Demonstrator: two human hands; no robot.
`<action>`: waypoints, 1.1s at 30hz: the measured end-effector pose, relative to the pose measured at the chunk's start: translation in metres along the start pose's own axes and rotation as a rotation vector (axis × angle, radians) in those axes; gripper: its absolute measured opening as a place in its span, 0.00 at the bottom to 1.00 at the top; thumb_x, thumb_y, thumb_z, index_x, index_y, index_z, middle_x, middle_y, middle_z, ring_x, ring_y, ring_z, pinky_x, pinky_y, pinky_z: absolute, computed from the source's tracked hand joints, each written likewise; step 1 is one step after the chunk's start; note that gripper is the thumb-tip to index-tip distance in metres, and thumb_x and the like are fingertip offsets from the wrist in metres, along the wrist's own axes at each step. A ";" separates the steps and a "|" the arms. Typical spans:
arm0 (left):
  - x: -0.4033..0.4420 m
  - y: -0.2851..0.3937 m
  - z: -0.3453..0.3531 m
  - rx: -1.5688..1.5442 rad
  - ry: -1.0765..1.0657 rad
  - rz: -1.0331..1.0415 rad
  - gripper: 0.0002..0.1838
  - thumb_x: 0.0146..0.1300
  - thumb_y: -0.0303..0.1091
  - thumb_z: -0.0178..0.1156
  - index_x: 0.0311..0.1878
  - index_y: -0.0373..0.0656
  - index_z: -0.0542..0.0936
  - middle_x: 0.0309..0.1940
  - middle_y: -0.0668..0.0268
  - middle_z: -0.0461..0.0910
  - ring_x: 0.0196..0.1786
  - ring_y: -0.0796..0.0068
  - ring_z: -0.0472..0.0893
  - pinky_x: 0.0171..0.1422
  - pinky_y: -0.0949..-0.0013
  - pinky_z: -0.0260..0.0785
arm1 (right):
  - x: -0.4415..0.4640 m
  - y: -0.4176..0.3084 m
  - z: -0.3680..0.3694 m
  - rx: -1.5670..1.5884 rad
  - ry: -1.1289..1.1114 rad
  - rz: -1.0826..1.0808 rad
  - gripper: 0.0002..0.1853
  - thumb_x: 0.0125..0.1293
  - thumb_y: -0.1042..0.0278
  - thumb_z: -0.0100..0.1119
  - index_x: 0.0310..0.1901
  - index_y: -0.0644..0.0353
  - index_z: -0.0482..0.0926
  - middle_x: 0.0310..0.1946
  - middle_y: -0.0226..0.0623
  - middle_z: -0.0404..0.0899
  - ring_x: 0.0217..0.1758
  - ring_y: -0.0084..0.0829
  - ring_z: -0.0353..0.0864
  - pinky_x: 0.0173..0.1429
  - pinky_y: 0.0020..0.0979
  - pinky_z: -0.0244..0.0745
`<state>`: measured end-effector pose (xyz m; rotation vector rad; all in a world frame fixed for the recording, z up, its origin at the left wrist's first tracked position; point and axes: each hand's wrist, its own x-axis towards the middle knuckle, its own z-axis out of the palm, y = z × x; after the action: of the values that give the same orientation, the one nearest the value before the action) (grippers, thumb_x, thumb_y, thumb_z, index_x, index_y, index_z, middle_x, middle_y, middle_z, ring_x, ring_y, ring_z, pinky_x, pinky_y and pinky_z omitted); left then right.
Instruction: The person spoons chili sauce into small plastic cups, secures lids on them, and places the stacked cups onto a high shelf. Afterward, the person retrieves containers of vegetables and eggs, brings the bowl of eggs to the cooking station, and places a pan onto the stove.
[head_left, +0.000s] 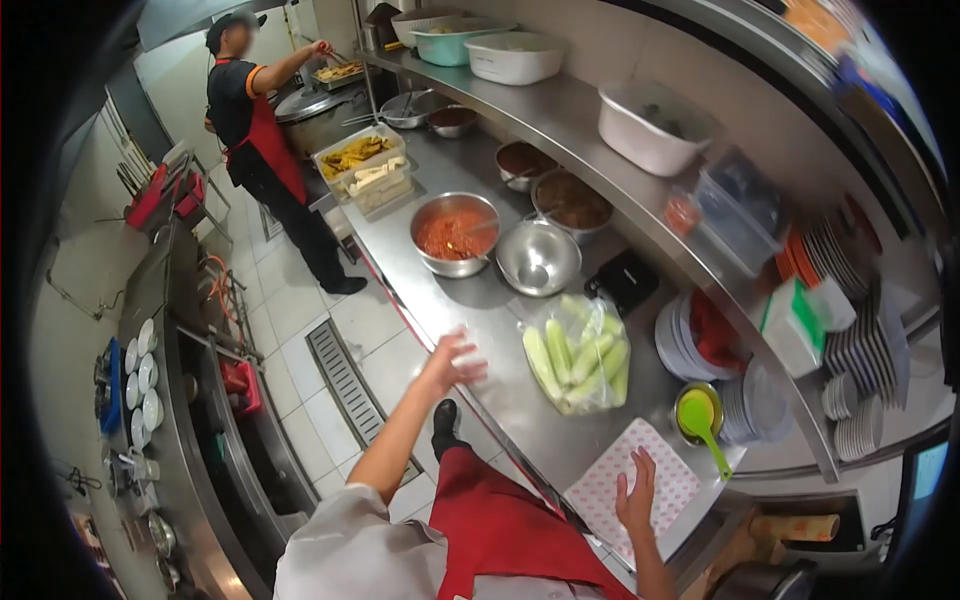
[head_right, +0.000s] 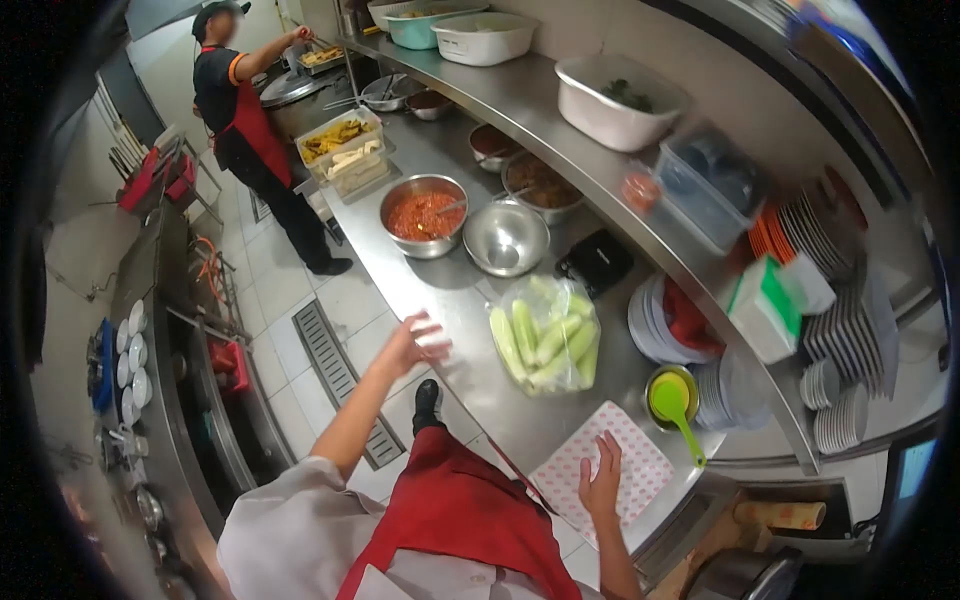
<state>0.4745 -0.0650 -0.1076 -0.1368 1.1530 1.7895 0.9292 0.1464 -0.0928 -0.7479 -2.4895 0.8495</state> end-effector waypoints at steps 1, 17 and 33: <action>0.029 0.031 -0.005 -0.214 0.042 0.053 0.57 0.65 0.63 0.66 0.83 0.55 0.40 0.82 0.46 0.44 0.70 0.30 0.72 0.66 0.33 0.76 | 0.012 -0.018 0.020 0.128 0.063 0.069 0.25 0.73 0.67 0.61 0.69 0.65 0.70 0.71 0.54 0.67 0.69 0.49 0.73 0.73 0.48 0.67; 0.232 0.307 -0.038 -0.569 0.110 0.135 0.50 0.68 0.79 0.40 0.85 0.66 0.39 0.84 0.49 0.34 0.83 0.37 0.51 0.67 0.25 0.73 | 0.212 -0.227 0.221 0.407 0.121 0.452 0.20 0.78 0.69 0.56 0.67 0.67 0.70 0.60 0.44 0.79 0.50 0.32 0.88 0.57 0.32 0.78; 0.504 0.449 -0.048 -0.237 -0.078 0.130 0.50 0.68 0.82 0.35 0.83 0.59 0.53 0.83 0.60 0.50 0.77 0.36 0.62 0.62 0.27 0.73 | 0.248 -0.275 0.267 0.449 0.318 0.578 0.18 0.76 0.72 0.59 0.64 0.65 0.74 0.59 0.42 0.82 0.53 0.32 0.87 0.59 0.32 0.78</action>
<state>-0.1510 0.1917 -0.1177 -0.1323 0.9099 2.0260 0.4996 -0.0054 -0.0607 -1.3311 -1.7242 1.3041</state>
